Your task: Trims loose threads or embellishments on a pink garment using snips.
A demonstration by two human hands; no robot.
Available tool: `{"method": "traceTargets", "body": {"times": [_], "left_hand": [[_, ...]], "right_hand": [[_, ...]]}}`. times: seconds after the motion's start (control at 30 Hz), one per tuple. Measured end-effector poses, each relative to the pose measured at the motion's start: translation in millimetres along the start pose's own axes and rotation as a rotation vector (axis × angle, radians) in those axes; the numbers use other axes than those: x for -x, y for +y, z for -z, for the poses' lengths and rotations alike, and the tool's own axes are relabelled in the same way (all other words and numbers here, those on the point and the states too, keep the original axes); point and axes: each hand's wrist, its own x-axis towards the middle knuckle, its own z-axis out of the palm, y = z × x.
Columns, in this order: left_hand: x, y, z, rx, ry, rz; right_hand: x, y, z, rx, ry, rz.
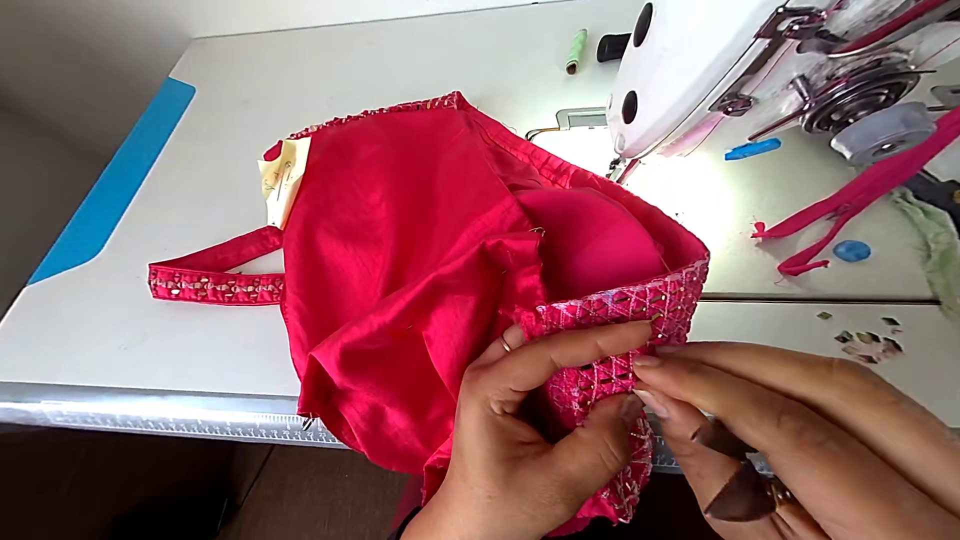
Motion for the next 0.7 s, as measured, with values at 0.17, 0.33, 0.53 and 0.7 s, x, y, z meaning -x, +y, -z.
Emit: {"method": "traceTargets", "body": {"times": [0.17,0.33,0.53,0.7], "left_hand": [[-0.6,1.7,0.1,0.056,-0.005,0.014],[-1.9,4.2,-5.3,0.118,0.107,0.076],[-1.5,2.9,-5.1,0.034,0.085,0.051],[-0.6,1.5,-4.7,-0.025,0.059,0.031]], "right_hand": [[0.0,0.8,3.4,-0.101,-0.042,-0.057],[0.0,-1.0,4.5,-0.252,-0.070,-0.141],[0.0,-0.3,3.8,-0.182,-0.053,-0.088],[3.7,3.3,2.1,0.008,-0.029,0.044]]}}
